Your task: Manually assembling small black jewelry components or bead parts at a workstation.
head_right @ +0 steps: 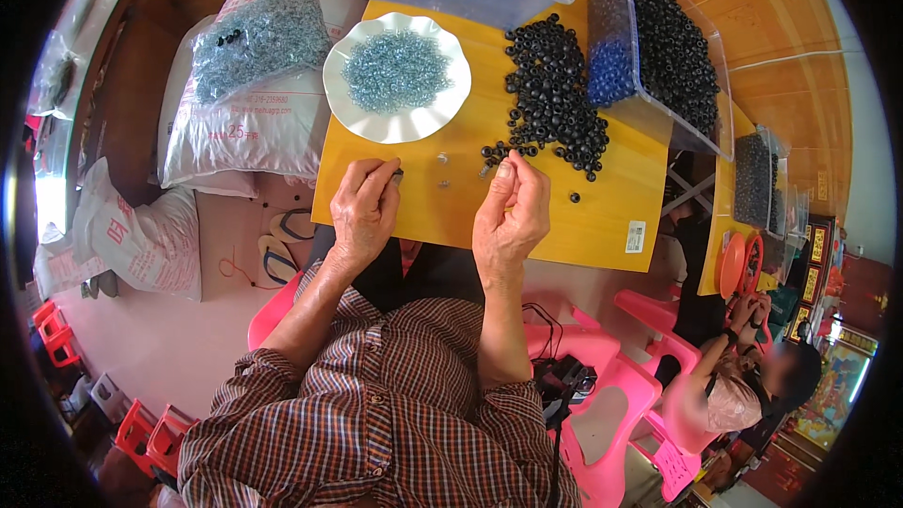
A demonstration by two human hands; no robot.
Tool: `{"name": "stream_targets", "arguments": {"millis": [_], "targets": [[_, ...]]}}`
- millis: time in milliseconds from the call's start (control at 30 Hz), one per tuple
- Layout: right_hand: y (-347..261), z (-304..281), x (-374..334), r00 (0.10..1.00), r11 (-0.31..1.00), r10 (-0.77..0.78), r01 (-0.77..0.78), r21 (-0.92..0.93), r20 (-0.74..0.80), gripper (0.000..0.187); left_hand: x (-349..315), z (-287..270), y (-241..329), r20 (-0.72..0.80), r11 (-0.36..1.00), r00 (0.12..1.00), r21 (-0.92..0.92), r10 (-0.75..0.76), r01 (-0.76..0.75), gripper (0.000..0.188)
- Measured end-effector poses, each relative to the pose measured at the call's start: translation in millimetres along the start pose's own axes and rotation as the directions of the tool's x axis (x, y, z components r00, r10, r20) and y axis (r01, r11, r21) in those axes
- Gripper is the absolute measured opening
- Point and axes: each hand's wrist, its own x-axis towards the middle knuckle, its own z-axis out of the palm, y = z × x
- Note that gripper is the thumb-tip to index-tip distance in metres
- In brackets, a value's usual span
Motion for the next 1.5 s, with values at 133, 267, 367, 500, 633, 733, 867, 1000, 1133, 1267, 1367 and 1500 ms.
{"name": "stream_targets", "arguments": {"millis": [133, 267, 367, 500, 633, 733, 867, 1000, 1133, 1267, 1367, 1500], "targets": [[11, 1, -4, 0.999, 0.998, 0.03, -0.031, 0.061, 0.023, 0.015, 0, 0, -1, 0.001, 1.0, 1.0, 0.012, -0.001, 0.001, 0.025], [13, -3, -11, 1.0, 1.0, -0.003, 0.002, 0.01, 0.016, 0.014, 0, 0, 0, 0.007, 1.0, 1.0, 0.006, 0.004, -0.004, 0.024], [13, 0, -16, 0.999, 1.0, -0.015, 0.015, -0.012, 0.042, 0.013, 0, 1, -1, -0.004, 1.0, 1.0, 0.021, 0.009, -0.009, 0.025], [6, 9, -17, 0.992, 0.995, -0.1, 0.1, 0.008, 0.079, 0.014, -1, 2, -1, -0.018, 1.0, 1.0, 0.013, 0.001, -0.001, 0.025], [-6, 32, -14, 0.927, 0.941, -0.31, 0.331, -0.071, 0.212, 0.021, -2, 1, 0, 0.003, 0.999, 0.999, -0.002, -0.035, 0.035, 0.028], [-7, 46, -12, 0.892, 0.908, -0.362, 0.403, -0.111, 0.271, 0.023, -2, -1, 2, 0.017, 0.999, 0.999, 0.004, -0.032, 0.032, 0.028], [9, 48, -15, 0.874, 0.884, -0.378, 0.439, -0.161, 0.305, 0.022, -2, 0, 2, 0.017, 1.0, 1.0, -0.006, -0.018, 0.018, 0.029], [11, 30, -12, 0.923, 0.92, -0.309, 0.351, -0.173, 0.229, 0.023, -2, 1, 0, 0.006, 1.0, 1.0, 0.014, -0.006, 0.006, 0.029], [12, 10, -16, 0.979, 0.978, -0.148, 0.165, -0.124, 0.138, 0.024, 0, 0, 1, 0.011, 1.0, 1.0, 0.021, -0.011, 0.01, 0.028], [11, -5, -19, 0.944, 0.983, 0.028, 0.033, -0.179, 0.328, 0.042, -2, 2, -2, -0.006, 1.0, 1.0, 0.024, -0.001, 0.001, 0.025], [15, 1, -20, 0.927, 0.977, 0.013, 0.068, -0.202, 0.375, 0.047, -1, 2, -1, -0.014, 1.0, 1.0, 0.025, 0.009, -0.009, 0.025], [12, 10, -18, 0.923, 0.971, 0.026, 0.069, -0.23, 0.384, 0.047, -2, 1, 1, 0.01, 1.0, 1.0, 0.021, -0.006, 0.006, 0.028]]}}
